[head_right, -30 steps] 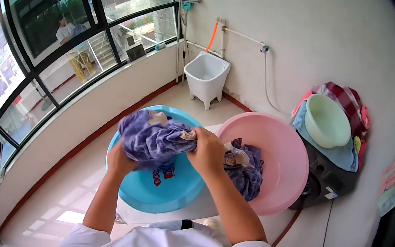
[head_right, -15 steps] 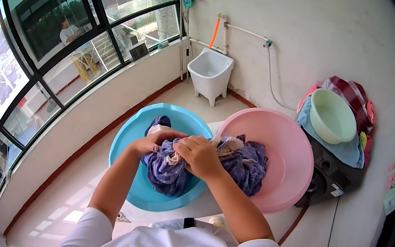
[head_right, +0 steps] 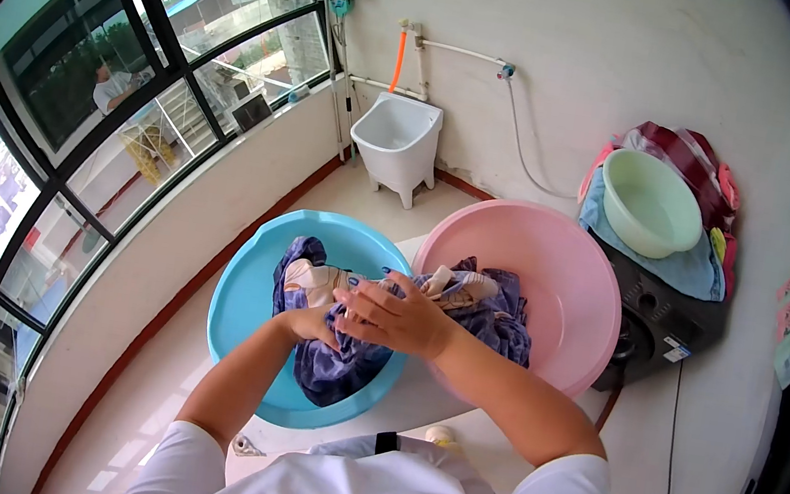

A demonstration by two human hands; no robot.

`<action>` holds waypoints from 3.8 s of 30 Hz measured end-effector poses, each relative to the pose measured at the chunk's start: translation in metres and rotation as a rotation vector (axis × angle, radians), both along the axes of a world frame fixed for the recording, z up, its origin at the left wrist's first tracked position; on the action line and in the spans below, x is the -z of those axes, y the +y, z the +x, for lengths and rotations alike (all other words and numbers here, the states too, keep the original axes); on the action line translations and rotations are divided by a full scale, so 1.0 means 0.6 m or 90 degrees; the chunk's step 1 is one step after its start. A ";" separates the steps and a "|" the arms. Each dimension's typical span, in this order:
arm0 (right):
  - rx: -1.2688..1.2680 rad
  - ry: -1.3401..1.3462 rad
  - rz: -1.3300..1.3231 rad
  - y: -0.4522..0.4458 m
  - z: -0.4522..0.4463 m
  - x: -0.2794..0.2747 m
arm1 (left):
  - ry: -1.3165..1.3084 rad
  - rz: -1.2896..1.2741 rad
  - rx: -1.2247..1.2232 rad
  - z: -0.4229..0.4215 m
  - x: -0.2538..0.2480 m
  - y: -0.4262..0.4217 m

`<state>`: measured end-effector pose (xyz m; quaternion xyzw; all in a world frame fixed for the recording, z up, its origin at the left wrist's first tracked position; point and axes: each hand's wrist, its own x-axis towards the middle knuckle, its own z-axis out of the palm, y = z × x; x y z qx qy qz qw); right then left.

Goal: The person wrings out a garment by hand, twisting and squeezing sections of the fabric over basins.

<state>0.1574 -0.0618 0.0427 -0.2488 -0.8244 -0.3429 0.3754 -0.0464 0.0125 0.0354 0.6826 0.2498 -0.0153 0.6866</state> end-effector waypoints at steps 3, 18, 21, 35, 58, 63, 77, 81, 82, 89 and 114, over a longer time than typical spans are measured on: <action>0.057 -0.048 -0.077 -0.002 -0.005 -0.016 | 0.057 -0.088 0.023 -0.007 0.017 0.004; 0.309 0.070 -0.992 0.039 -0.044 -0.026 | 0.164 0.955 -0.226 0.027 0.016 -0.022; 0.187 0.249 -1.254 0.051 -0.050 -0.028 | 0.095 1.049 -0.225 0.017 0.028 -0.007; 0.043 0.277 -1.581 0.083 -0.039 -0.001 | -0.024 1.135 -0.215 0.005 0.053 -0.007; 0.414 -0.097 -0.291 0.022 -0.099 0.046 | 0.057 0.554 -0.253 0.002 0.043 0.001; 0.393 -0.099 -0.473 0.045 -0.092 0.038 | 0.128 0.572 -0.247 0.014 0.038 -0.016; 0.436 -0.136 -0.753 0.048 -0.100 0.023 | 0.250 0.710 -0.176 0.026 0.076 -0.016; 0.417 -0.149 -0.703 0.040 -0.091 0.026 | 0.202 0.599 -0.166 0.004 0.047 -0.009; 0.368 -0.105 -0.667 0.037 -0.087 0.021 | 0.135 0.554 -0.155 -0.006 0.044 -0.003; 0.154 0.333 -0.433 0.025 -0.050 0.044 | -0.201 0.290 -0.223 -0.047 0.043 0.054; 0.014 0.729 -0.395 0.019 -0.026 0.070 | -0.249 0.509 -1.177 -0.206 -0.042 0.021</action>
